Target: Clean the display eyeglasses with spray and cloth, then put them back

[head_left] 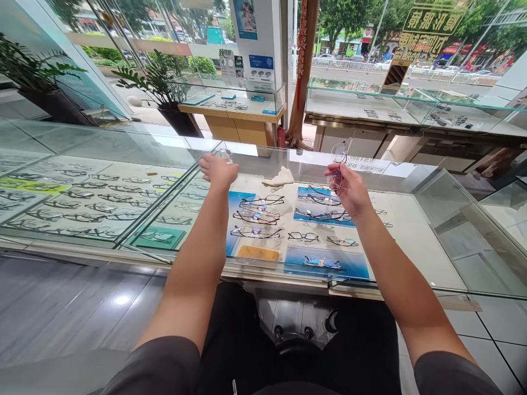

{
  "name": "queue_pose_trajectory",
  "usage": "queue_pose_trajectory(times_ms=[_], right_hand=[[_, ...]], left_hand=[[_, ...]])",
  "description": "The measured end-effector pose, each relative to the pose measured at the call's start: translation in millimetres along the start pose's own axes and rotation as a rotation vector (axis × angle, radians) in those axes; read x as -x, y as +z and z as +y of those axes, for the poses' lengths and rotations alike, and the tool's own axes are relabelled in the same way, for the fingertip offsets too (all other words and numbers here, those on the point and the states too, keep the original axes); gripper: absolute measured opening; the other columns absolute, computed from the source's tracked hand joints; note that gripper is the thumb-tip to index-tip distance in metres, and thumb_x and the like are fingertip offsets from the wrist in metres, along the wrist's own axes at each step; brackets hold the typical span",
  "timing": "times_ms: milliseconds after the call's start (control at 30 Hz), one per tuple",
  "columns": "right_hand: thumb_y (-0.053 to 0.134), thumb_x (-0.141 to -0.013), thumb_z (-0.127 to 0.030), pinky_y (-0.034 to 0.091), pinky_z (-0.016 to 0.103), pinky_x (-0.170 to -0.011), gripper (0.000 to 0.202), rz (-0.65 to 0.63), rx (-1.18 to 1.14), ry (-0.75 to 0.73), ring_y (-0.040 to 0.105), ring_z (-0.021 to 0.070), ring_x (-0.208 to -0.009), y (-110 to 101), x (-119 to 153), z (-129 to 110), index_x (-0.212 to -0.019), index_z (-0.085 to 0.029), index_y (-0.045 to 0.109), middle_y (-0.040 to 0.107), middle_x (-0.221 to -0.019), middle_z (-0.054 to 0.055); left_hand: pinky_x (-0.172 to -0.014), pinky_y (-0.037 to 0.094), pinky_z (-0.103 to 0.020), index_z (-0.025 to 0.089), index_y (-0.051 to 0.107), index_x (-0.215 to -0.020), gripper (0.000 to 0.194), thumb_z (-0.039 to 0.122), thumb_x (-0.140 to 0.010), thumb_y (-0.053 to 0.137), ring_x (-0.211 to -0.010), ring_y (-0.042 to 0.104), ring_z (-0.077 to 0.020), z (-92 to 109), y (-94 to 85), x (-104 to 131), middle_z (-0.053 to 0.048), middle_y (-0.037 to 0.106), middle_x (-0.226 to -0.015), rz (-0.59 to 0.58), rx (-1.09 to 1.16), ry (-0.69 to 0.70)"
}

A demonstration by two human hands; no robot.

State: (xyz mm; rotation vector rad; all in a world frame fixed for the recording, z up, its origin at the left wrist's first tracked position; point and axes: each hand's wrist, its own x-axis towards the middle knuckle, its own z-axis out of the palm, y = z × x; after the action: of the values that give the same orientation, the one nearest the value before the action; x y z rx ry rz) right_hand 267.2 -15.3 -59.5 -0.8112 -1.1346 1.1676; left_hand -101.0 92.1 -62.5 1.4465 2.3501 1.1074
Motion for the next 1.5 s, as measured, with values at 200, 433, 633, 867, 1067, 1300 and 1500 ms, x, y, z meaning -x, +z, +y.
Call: queue_pose_trajectory(times_ms=[200, 433, 633, 867, 1067, 1300, 1500], right_hand=[[0.084, -0.091, -0.066, 0.052, 0.03, -0.066, 0.036, -0.011, -0.03, -0.022, 0.058, 0.0121, -0.073, -4, -2, -1, -0.101, -0.032, 0.087, 0.081, -0.101, 0.003], [0.082, -0.093, -0.067, 0.055, 0.031, -0.068, 0.037, 0.0, 0.021, -0.035, 0.062, 0.0139, -0.077, -5, -3, 1, -0.101, -0.031, 0.086, 0.081, -0.103, 0.004], [0.082, -0.093, -0.064, 0.055, 0.029, -0.067, 0.035, 0.001, 0.003, -0.043, 0.063, 0.0135, -0.078, -6, -3, 0, -0.101, -0.031, 0.086, 0.081, -0.102, 0.004], [0.082, -0.095, -0.063, 0.055, 0.028, -0.066, 0.033, -0.03, -0.024, -0.04, 0.063, 0.0129, -0.078, -6, -2, 1, -0.101, -0.032, 0.087, 0.081, -0.101, 0.003], [0.082, -0.095, -0.063, 0.054, 0.027, -0.065, 0.033, -0.04, -0.018, -0.045, 0.064, 0.0125, -0.078, -6, -3, 2, -0.101, -0.031, 0.087, 0.08, -0.099, 0.003], [0.082, -0.092, -0.066, 0.054, 0.028, -0.063, 0.037, -0.02, 0.033, -0.042, 0.065, 0.0142, -0.079, -3, -3, 3, -0.099, -0.03, 0.084, 0.081, -0.099, 0.003], [0.081, -0.092, -0.066, 0.054, 0.028, -0.065, 0.037, -0.026, 0.026, -0.039, 0.066, 0.0141, -0.081, -1, -3, 5, -0.101, -0.03, 0.085, 0.081, -0.099, 0.003]], left_hand=[[-0.13, 0.032, -0.066, 0.026, 0.073, -0.122, 0.039, 0.054, -0.107, 0.052, -0.155, 0.044, -0.0414, 41, -6.0, 48, -0.013, 0.061, -0.158, -0.269, -0.069, 0.565], [-0.127, 0.034, -0.063, 0.029, 0.086, -0.117, 0.069, 0.073, -0.107, 0.033, -0.141, 0.06, -0.0406, 46, 7.1, 58, -0.01, 0.081, -0.131, -0.782, -0.328, 0.633], [-0.12, 0.04, -0.066, 0.027, 0.084, -0.126, 0.058, 0.062, -0.11, 0.04, -0.133, 0.067, -0.041, 49, -49.3, 57, -0.012, 0.081, -0.131, -0.371, -0.266, 0.575], [-0.115, 0.042, -0.077, 0.027, 0.087, -0.117, 0.063, 0.072, -0.102, 0.046, -0.134, 0.063, -0.0526, -18, -124.1, 66, -0.018, 0.079, -0.126, -0.188, -0.538, 0.467], [-0.136, 0.025, -0.068, 0.03, 0.073, -0.138, 0.081, 0.089, -0.083, 0.07, -0.169, 0.032, -0.0455, -32, -117.8, 95, -0.009, 0.044, -0.181, -0.615, -0.51, 0.86], [-0.135, 0.023, -0.065, 0.028, 0.077, -0.114, 0.049, 0.07, -0.089, 0.08, -0.17, 0.032, -0.0424, -17, -82.6, 119, -0.009, 0.052, -0.176, -0.786, -0.53, 1.047], [-0.134, 0.026, -0.058, 0.027, 0.074, -0.124, 0.058, 0.072, -0.088, 0.081, -0.167, 0.037, -0.0413, -19, -74.9, 103, -0.01, 0.056, -0.172, -0.76, -0.531, 1.0]])
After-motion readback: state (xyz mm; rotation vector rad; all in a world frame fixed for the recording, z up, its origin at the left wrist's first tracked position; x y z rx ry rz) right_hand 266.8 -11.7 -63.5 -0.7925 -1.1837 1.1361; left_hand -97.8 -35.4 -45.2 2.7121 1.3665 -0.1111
